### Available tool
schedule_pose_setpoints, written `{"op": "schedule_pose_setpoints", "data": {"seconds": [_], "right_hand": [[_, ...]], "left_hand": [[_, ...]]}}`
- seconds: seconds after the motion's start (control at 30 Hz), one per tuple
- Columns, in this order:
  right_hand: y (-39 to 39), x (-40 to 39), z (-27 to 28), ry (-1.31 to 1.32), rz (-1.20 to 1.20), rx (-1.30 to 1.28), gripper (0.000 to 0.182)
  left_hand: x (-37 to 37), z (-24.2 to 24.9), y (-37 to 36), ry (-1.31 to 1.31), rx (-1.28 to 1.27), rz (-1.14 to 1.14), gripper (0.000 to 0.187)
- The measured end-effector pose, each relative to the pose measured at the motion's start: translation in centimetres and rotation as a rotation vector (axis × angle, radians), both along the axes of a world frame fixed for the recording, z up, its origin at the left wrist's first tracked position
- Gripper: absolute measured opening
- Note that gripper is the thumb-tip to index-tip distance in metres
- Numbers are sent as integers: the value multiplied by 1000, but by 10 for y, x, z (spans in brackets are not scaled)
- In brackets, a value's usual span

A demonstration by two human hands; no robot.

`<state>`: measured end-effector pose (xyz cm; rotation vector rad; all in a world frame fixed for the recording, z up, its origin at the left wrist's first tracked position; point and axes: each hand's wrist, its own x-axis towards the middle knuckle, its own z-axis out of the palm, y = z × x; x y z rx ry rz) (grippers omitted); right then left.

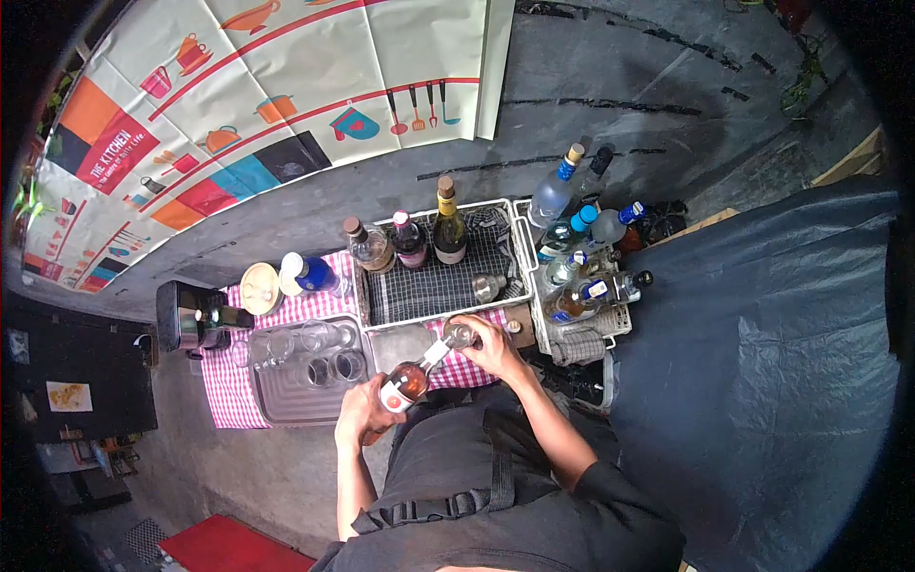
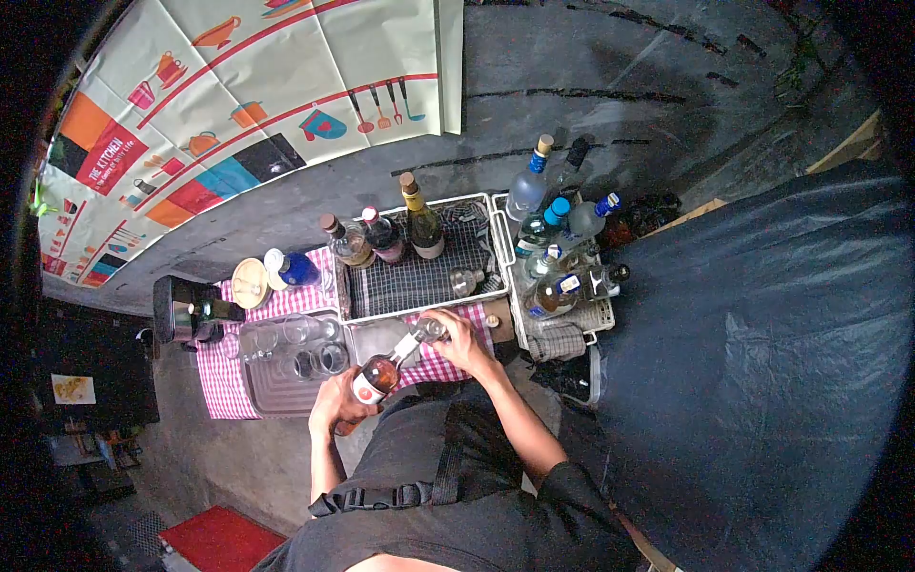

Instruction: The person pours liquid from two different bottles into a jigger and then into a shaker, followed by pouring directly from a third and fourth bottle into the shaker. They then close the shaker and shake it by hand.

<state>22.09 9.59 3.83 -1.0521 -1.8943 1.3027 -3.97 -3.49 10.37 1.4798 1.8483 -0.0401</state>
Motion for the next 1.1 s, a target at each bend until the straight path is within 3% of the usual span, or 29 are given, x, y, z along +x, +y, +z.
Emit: {"op": "schedule_pose_setpoints", "data": {"seconds": [1.1], "right_hand": [[-1, 3, -4, -17, 24, -37, 57]], "left_hand": [[-1, -1, 3, 23, -59, -24, 83]]}}
